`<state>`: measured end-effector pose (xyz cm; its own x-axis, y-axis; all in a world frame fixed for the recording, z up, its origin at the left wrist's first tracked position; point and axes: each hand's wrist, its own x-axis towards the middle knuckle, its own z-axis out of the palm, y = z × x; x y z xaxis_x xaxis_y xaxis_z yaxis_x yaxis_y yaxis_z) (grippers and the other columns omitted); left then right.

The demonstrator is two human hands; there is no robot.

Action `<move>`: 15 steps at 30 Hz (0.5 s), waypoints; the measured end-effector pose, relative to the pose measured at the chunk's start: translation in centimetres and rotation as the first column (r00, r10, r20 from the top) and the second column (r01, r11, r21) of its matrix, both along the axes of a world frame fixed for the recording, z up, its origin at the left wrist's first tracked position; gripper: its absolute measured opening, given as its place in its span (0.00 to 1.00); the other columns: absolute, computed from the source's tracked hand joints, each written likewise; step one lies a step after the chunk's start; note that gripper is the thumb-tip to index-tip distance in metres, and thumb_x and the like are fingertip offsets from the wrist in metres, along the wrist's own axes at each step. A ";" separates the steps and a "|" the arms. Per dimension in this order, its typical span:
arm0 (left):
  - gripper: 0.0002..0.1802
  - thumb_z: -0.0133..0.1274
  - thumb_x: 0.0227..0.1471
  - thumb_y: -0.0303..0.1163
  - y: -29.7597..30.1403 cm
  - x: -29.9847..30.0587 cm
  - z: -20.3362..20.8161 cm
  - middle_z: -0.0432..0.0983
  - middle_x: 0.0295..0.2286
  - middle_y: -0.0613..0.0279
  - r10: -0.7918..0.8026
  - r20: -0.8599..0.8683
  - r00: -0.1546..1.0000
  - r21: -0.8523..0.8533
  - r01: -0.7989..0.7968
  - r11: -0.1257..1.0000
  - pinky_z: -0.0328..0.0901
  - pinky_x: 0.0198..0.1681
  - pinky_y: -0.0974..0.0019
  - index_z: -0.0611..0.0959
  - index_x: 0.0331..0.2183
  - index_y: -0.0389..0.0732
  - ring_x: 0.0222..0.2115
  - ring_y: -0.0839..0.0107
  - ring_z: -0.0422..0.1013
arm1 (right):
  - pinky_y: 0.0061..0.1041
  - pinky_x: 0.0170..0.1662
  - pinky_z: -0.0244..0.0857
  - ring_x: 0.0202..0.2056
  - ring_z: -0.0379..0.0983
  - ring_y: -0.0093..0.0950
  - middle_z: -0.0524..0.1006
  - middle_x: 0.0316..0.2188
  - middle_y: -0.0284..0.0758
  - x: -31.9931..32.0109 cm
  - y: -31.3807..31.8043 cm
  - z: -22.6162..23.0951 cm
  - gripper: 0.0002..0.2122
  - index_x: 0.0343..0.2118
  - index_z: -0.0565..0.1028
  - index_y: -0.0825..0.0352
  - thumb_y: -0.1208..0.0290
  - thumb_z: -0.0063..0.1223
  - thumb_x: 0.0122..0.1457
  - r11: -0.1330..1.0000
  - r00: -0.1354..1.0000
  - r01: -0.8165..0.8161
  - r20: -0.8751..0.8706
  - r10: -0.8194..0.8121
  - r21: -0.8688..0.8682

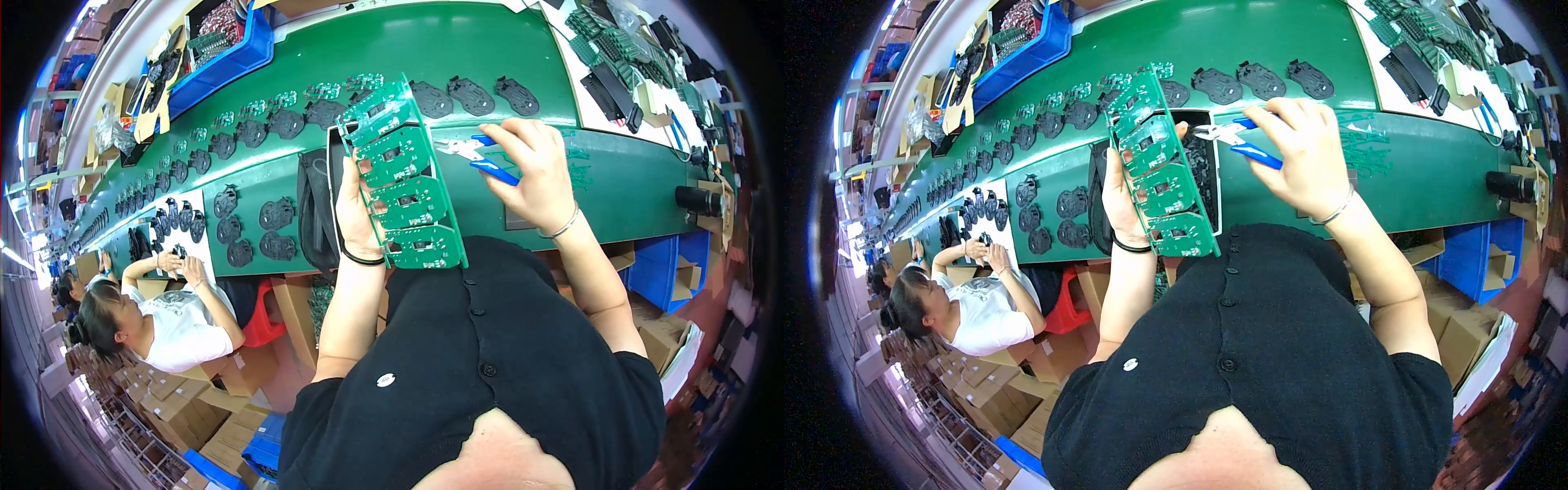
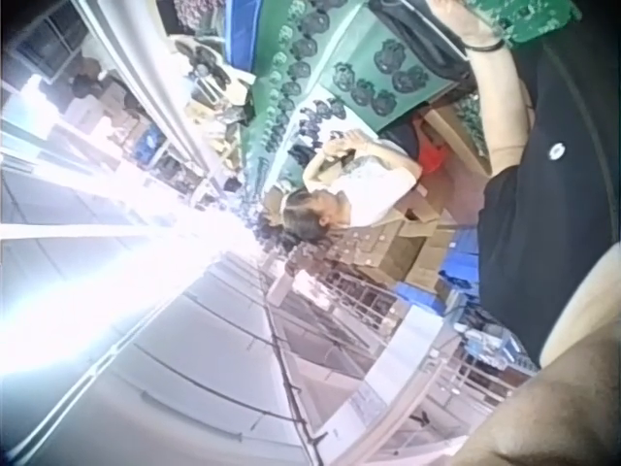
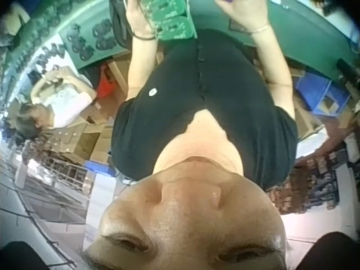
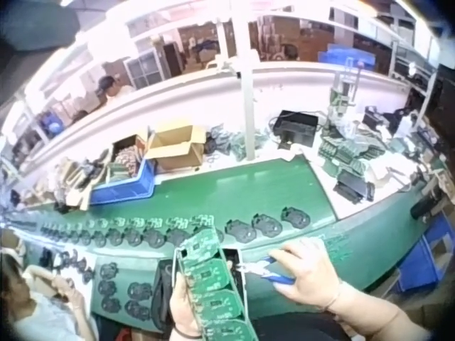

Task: The person assembles computer mouse bases by inserting small components from a container into plastic shells by hand. The person also cuts green circuit board panels using pliers and attaches the circuit boards and components into the shells.

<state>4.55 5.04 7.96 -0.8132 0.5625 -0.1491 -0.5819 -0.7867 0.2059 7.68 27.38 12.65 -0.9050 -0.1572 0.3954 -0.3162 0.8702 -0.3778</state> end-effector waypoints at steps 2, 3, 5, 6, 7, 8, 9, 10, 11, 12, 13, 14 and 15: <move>0.27 0.30 0.56 0.48 0.1 0.2 0.6 0.59 0.49 0.46 0.108 0.025 0.994 -0.168 -0.103 0.980 0.66 0.40 0.52 0.60 0.52 0.43 0.42 0.53 0.66 | 0.30 0.40 0.56 0.36 0.65 0.32 0.69 0.33 0.34 0.1 0.9 0.4 0.20 0.38 0.71 0.62 0.70 0.56 0.36 0.999 0.999 0.046 0.029 -0.046 0.007; 0.25 0.31 0.56 0.48 -0.1 0.1 0.7 0.65 0.45 0.54 0.073 -0.052 0.996 -0.215 -0.083 0.973 0.66 0.41 0.54 0.61 0.51 0.43 0.42 0.56 0.66 | 0.31 0.43 0.56 0.38 0.65 0.36 0.70 0.35 0.38 0.2 1.3 0.8 0.21 0.39 0.72 0.65 0.73 0.57 0.35 0.997 0.996 0.078 0.035 -0.077 -0.024; 0.25 0.31 0.57 0.47 0.4 0.1 2.0 0.65 0.44 0.56 0.091 -0.093 0.991 -0.396 -0.121 0.910 0.67 0.38 0.59 0.59 0.51 0.45 0.42 0.61 0.67 | 0.31 0.42 0.56 0.38 0.65 0.36 0.69 0.35 0.38 0.3 1.9 1.8 0.21 0.39 0.72 0.65 0.73 0.57 0.36 0.995 0.996 0.090 0.016 -0.089 -0.047; 0.24 0.31 0.57 0.47 0.5 0.1 2.3 0.65 0.44 0.58 0.089 -0.134 0.987 -0.559 -0.149 0.816 0.67 0.35 0.65 0.58 0.52 0.46 0.41 0.66 0.67 | 0.30 0.42 0.56 0.38 0.65 0.35 0.69 0.35 0.37 0.4 1.9 2.3 0.22 0.39 0.72 0.65 0.73 0.57 0.35 0.996 0.997 0.076 0.011 -0.075 -0.053; 0.26 0.32 0.56 0.48 0.4 0.0 2.0 0.65 0.42 0.60 0.033 -0.195 0.980 -0.615 -0.149 0.775 0.65 0.30 0.70 0.56 0.53 0.47 0.38 0.72 0.67 | 0.30 0.42 0.56 0.38 0.65 0.35 0.69 0.35 0.37 0.4 1.6 2.6 0.22 0.39 0.72 0.65 0.73 0.57 0.35 0.996 0.997 0.071 0.010 -0.070 -0.054; 0.26 0.32 0.56 0.48 0.5 0.1 2.1 0.65 0.42 0.60 0.031 -0.195 0.980 -0.614 -0.146 0.776 0.65 0.30 0.70 0.56 0.53 0.47 0.38 0.72 0.67 | 0.31 0.42 0.55 0.38 0.65 0.34 0.69 0.35 0.36 0.4 1.3 2.8 0.22 0.39 0.71 0.63 0.72 0.57 0.35 1.000 1.000 0.026 0.016 -0.026 0.002; 0.27 0.33 0.56 0.49 0.7 0.3 2.5 0.64 0.41 0.61 0.024 -0.199 0.980 -0.730 -0.165 0.663 0.63 0.29 0.71 0.56 0.54 0.47 0.36 0.73 0.66 | 0.31 0.42 0.55 0.38 0.64 0.32 0.69 0.34 0.34 0.4 0.9 3.0 0.22 0.39 0.71 0.62 0.70 0.57 0.34 0.998 1.000 -0.019 0.024 0.018 0.057; 0.28 0.34 0.55 0.50 0.9 0.5 3.0 0.64 0.40 0.61 0.017 -0.204 0.979 -0.826 -0.181 0.534 0.61 0.27 0.72 0.55 0.54 0.47 0.35 0.75 0.65 | 0.32 0.43 0.53 0.39 0.63 0.31 0.68 0.35 0.33 0.4 0.4 3.0 0.23 0.40 0.70 0.61 0.70 0.57 0.34 0.995 0.999 -0.034 0.020 0.033 0.096; 0.30 0.35 0.54 0.51 1.1 0.6 3.6 0.63 0.40 0.61 -0.002 -0.196 0.981 -0.829 -0.164 0.535 0.59 0.27 0.73 0.55 0.54 0.48 0.35 0.75 0.63 | 0.32 0.43 0.53 0.39 0.63 0.31 0.68 0.35 0.33 0.3 0.0 2.8 0.23 0.40 0.70 0.60 0.70 0.57 0.34 0.994 0.999 -0.041 0.012 0.040 0.105; 0.30 0.35 0.54 0.51 1.1 0.7 3.6 0.63 0.40 0.61 -0.003 -0.196 0.981 -0.829 -0.163 0.535 0.59 0.27 0.73 0.55 0.54 0.48 0.35 0.75 0.63 | 0.31 0.43 0.53 0.39 0.63 0.31 0.68 0.35 0.33 0.2 -0.2 2.8 0.23 0.40 0.70 0.60 0.70 0.58 0.34 0.992 0.999 -0.048 0.005 0.048 0.115; 0.30 0.35 0.54 0.51 1.1 0.7 3.6 0.63 0.41 0.61 -0.020 -0.207 0.978 -0.841 -0.167 0.514 0.60 0.28 0.72 0.55 0.54 0.48 0.37 0.74 0.63 | 0.31 0.43 0.53 0.39 0.63 0.31 0.68 0.35 0.33 0.2 -0.4 2.9 0.23 0.40 0.70 0.60 0.70 0.58 0.34 0.992 0.999 -0.047 0.005 0.046 0.115; 0.29 0.36 0.54 0.51 1.1 0.8 3.7 0.63 0.41 0.60 -0.033 -0.217 0.976 -0.853 -0.173 0.492 0.60 0.28 0.71 0.56 0.54 0.48 0.39 0.73 0.62 | 0.31 0.43 0.53 0.39 0.63 0.32 0.68 0.35 0.34 0.1 -0.5 3.1 0.23 0.40 0.70 0.62 0.71 0.58 0.34 0.992 0.999 -0.052 0.006 0.052 0.116; 0.29 0.36 0.54 0.51 1.1 0.8 3.9 0.63 0.41 0.60 -0.031 -0.217 0.976 -0.853 -0.174 0.491 0.60 0.28 0.71 0.56 0.54 0.48 0.39 0.73 0.62 | 0.30 0.43 0.54 0.39 0.63 0.33 0.69 0.35 0.35 0.1 -0.6 3.3 0.23 0.40 0.71 0.63 0.73 0.58 0.34 0.991 0.998 -0.058 0.008 0.057 0.117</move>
<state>5.38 6.18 11.87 -0.9111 0.1718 -0.3746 -0.4037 -0.1894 0.8951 7.74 26.77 15.92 -0.8949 -0.2540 0.3669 -0.3656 0.8889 -0.2762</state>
